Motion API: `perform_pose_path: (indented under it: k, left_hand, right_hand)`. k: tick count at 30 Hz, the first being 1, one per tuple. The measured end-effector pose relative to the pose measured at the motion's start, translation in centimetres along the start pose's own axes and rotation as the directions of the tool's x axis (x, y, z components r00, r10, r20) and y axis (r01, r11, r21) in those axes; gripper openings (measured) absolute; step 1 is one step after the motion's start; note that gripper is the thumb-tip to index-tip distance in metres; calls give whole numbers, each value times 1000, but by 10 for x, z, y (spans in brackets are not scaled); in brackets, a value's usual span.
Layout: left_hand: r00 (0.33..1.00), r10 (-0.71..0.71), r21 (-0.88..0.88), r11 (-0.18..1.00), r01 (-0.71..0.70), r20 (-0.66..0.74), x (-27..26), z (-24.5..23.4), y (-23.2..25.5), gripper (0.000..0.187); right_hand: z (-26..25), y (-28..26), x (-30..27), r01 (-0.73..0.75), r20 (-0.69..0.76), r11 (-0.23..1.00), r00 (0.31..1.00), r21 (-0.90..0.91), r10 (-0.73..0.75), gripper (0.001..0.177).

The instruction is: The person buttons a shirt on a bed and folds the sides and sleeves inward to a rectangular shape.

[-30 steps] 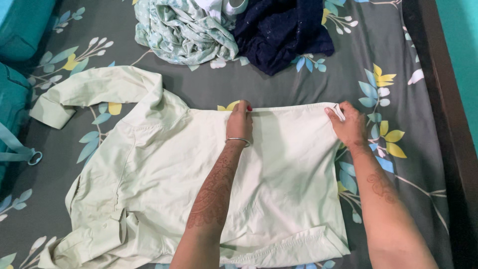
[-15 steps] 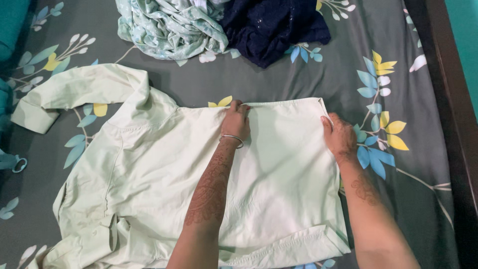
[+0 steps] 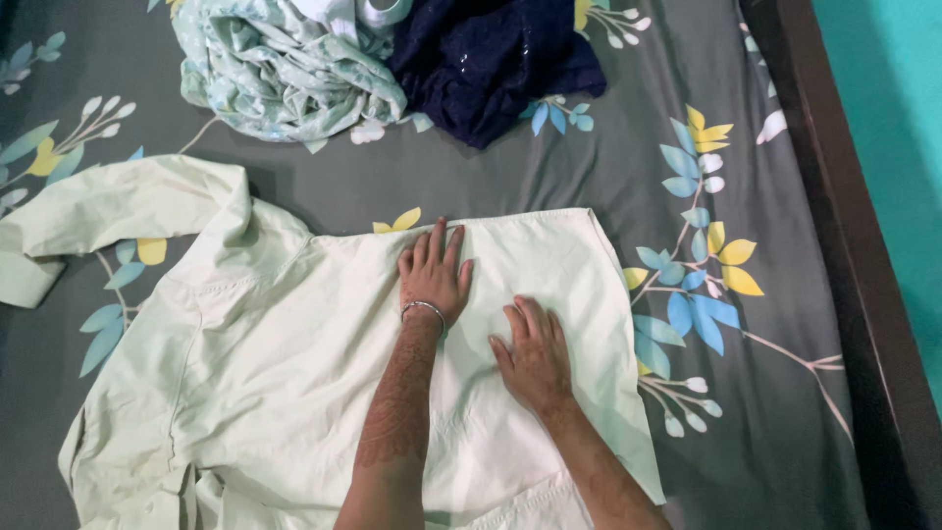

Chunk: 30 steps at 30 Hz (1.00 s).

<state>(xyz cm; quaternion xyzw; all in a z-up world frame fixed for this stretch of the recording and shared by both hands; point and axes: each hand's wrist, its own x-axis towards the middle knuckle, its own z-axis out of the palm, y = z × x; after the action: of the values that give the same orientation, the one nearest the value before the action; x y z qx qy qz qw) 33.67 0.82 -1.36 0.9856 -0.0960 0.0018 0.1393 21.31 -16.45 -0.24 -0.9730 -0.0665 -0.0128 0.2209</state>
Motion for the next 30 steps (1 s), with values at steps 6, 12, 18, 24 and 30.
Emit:
perform_pose_path:
  k: [6,12,18,24,30]
  left_hand:
    - [985,-106,62,993,98,138,20,0,24,51]
    - [983,151,-431,897,-93,102,83,29,103,80]
    - [973,128,-359,932,-53,190,112,51,145,38]
    - [922,59,-739,578,-345,-384,82,37,122,14]
    - [940,-23,-802,528,-278,-340,85,22,124,13]
  right_hand:
    - [-28,25,14,-222,90,932,962,-287,256,86]
    - [-14,34,7,-157,-6,939,987,-306,163,81]
    - [-33,50,-29,-329,-470,932,854,-154,223,74]
    - [-66,116,-16,-365,228,310,888,878,399,73]
    - [-74,147,-25,-547,480,344,836,763,266,49]
